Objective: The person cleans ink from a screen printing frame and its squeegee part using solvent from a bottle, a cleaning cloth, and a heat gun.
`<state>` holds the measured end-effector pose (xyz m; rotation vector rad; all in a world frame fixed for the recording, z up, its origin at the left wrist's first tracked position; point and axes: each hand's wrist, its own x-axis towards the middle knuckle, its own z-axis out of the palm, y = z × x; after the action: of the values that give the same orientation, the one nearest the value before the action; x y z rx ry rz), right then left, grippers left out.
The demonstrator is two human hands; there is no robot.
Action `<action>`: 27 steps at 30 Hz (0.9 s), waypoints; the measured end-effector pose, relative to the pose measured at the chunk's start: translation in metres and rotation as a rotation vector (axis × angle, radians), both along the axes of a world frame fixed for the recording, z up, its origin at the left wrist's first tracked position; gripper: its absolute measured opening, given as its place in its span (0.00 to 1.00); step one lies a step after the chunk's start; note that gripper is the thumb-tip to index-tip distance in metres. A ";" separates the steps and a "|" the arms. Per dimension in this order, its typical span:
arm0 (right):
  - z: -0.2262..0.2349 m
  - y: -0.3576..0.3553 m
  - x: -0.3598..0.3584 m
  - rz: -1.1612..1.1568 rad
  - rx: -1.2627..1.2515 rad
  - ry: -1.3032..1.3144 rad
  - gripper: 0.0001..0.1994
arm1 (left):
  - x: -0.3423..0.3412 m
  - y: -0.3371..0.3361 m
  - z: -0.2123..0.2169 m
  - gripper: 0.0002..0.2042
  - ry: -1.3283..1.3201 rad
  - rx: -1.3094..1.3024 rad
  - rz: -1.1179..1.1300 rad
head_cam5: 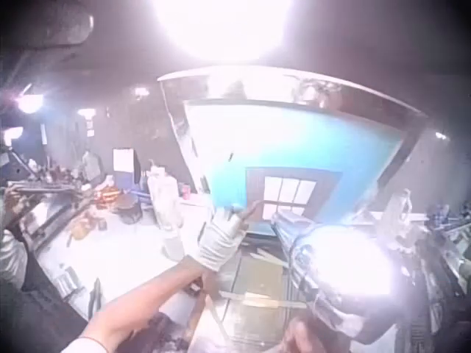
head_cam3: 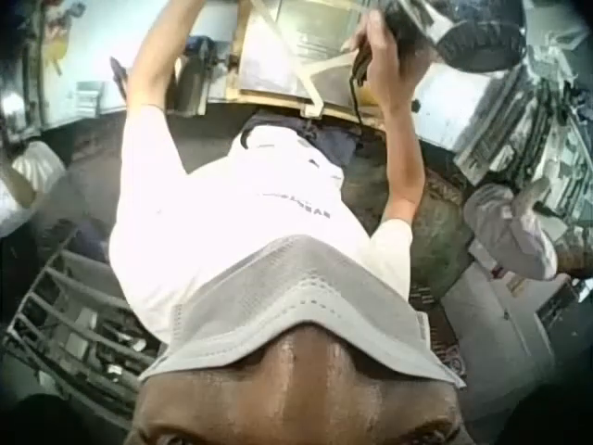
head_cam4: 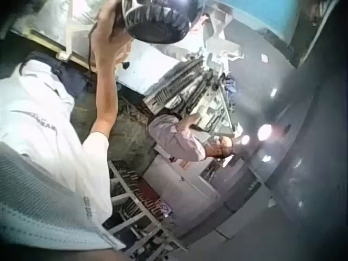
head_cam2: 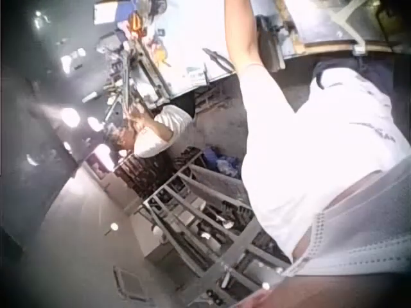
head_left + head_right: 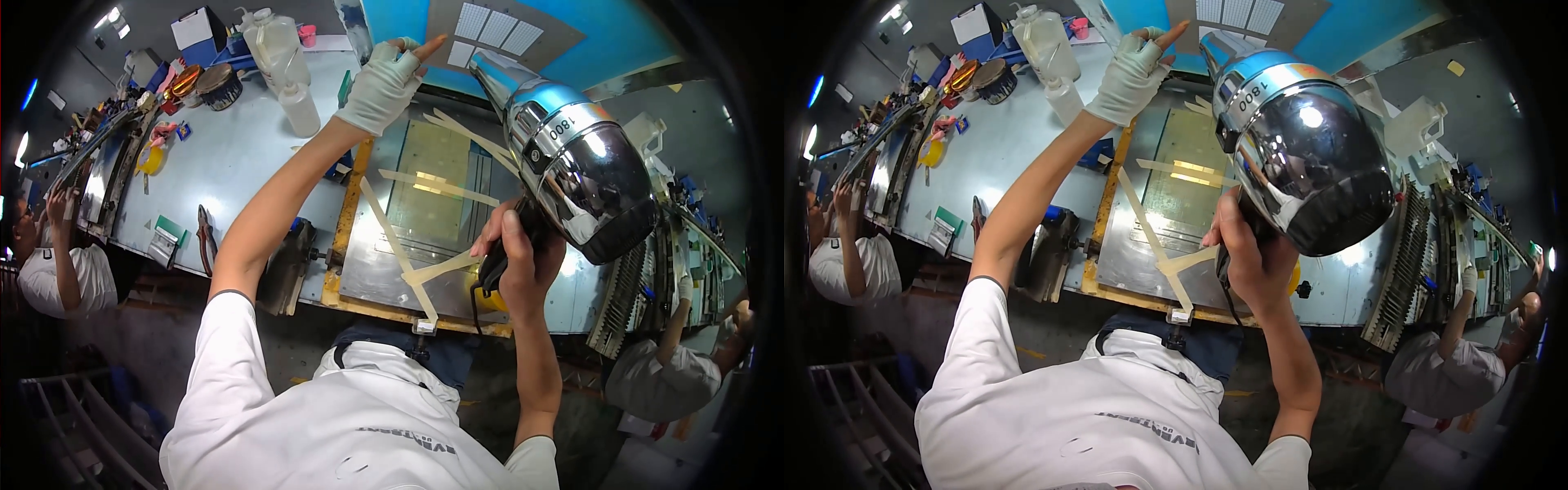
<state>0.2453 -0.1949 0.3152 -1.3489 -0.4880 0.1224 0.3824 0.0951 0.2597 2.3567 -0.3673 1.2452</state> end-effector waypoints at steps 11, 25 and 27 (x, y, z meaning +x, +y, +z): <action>-0.001 -0.002 0.000 0.039 -0.004 -0.052 0.11 | -0.002 -0.001 0.008 0.37 -0.006 -0.021 -0.079; 0.000 -0.008 -0.001 0.041 0.030 -0.038 0.10 | -0.006 0.000 0.011 0.38 0.054 -0.076 -0.121; 0.000 -0.009 0.000 0.038 0.024 -0.029 0.10 | -0.006 -0.004 0.014 0.31 0.032 -0.045 -0.063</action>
<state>0.2452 -0.2040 0.3151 -1.3195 -0.5381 0.1283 0.3762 0.0915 0.2733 2.3064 -0.3960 1.1737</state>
